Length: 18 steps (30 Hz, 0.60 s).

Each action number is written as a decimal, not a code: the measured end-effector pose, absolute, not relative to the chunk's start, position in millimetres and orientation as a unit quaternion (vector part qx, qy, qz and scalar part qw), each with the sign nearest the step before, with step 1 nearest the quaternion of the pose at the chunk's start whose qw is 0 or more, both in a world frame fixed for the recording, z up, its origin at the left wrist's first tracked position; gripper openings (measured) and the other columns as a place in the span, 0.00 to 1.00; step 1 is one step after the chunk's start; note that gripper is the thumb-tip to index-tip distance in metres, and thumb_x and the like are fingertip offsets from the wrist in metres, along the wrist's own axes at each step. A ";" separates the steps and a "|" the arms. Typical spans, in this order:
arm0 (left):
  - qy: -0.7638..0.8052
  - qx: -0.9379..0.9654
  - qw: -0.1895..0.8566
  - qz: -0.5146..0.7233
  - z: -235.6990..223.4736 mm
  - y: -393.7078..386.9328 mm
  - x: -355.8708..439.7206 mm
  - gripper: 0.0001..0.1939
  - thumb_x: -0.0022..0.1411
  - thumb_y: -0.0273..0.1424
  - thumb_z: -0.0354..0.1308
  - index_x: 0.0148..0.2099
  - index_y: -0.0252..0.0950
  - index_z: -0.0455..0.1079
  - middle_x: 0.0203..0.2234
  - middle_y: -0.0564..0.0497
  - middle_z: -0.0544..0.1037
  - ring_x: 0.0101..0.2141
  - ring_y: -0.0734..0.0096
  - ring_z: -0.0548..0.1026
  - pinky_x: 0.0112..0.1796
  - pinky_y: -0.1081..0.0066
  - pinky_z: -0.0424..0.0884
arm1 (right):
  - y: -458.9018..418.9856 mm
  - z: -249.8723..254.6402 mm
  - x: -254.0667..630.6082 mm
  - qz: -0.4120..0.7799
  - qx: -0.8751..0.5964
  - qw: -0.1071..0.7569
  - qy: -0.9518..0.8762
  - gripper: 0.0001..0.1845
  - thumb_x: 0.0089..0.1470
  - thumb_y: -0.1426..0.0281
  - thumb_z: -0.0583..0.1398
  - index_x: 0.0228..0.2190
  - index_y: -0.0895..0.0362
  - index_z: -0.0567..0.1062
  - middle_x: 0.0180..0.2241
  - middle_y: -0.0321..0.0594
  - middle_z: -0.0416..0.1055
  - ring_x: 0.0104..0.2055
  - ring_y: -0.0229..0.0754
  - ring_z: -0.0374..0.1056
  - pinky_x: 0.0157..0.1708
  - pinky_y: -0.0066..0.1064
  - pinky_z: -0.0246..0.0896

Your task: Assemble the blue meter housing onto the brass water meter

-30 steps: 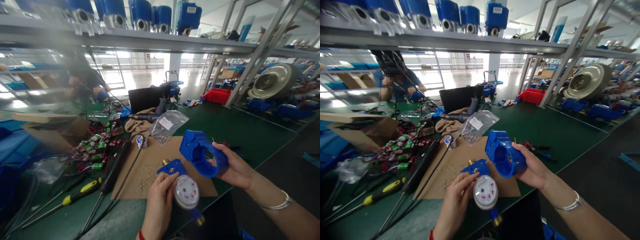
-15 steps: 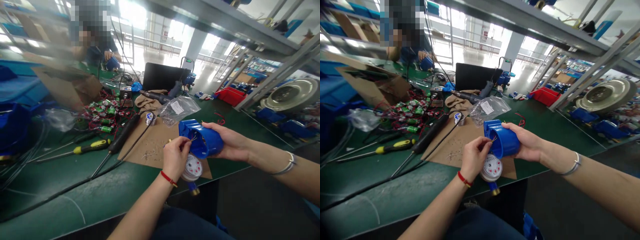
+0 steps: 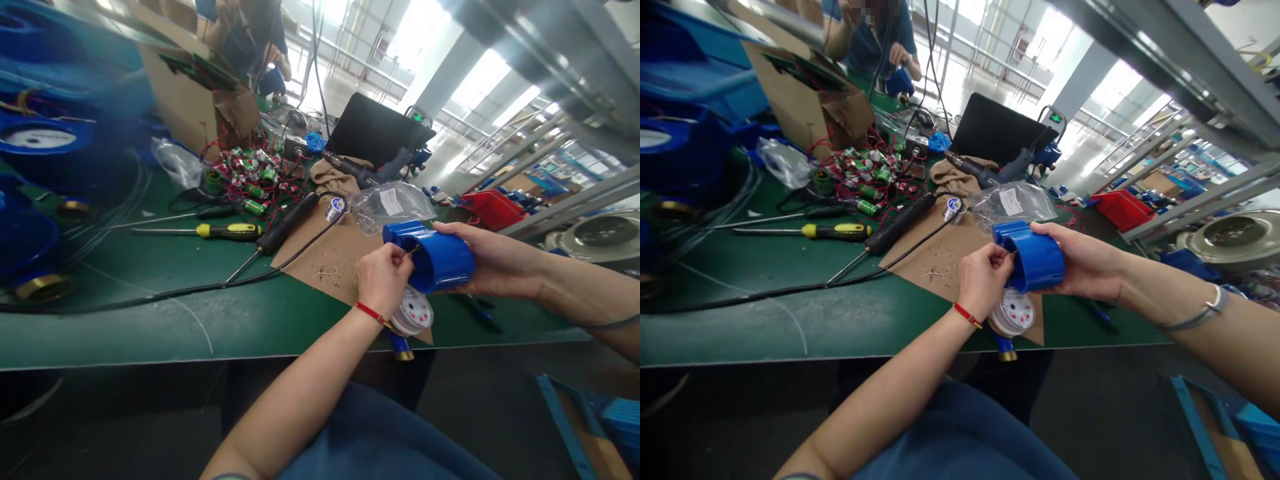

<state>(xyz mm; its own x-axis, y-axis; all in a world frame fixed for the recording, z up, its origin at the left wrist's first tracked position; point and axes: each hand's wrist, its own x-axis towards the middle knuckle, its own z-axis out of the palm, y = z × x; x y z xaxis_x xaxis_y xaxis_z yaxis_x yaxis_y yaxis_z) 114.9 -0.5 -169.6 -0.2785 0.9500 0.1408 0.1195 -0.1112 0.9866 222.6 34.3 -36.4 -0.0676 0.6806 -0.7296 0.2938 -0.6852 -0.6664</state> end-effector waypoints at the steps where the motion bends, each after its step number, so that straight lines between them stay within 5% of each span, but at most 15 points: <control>1: 0.560 0.468 0.375 0.572 -169.0 0.2 114.8 0.05 0.61 0.29 0.61 0.31 0.38 0.74 0.24 0.56 0.80 0.28 0.73 0.77 0.31 0.75 0.65 | 34.4 -34.8 220.7 0.626 -0.670 0.155 -0.368 0.15 0.64 0.62 0.56 0.44 0.61 0.74 0.34 0.50 0.80 0.33 0.48 0.78 0.35 0.43 0.74; 18: 0.560 0.460 0.372 0.579 -168.2 3.1 115.3 0.06 0.58 0.27 0.60 0.28 0.38 0.69 0.23 0.56 0.78 0.27 0.70 0.76 0.29 0.73 0.64 | 25.1 -31.6 216.5 0.600 -0.685 0.158 -0.383 0.16 0.64 0.60 0.57 0.39 0.60 0.77 0.32 0.51 0.80 0.31 0.49 0.78 0.34 0.45 0.72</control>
<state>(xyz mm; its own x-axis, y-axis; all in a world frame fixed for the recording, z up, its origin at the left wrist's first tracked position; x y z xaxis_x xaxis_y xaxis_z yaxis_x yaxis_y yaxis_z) 115.3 3.1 -168.2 -0.2986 0.9473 0.1158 0.0847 -0.0945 0.9919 216.5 25.1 -31.6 -0.0125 0.7137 -0.7003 0.3339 -0.6572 -0.6757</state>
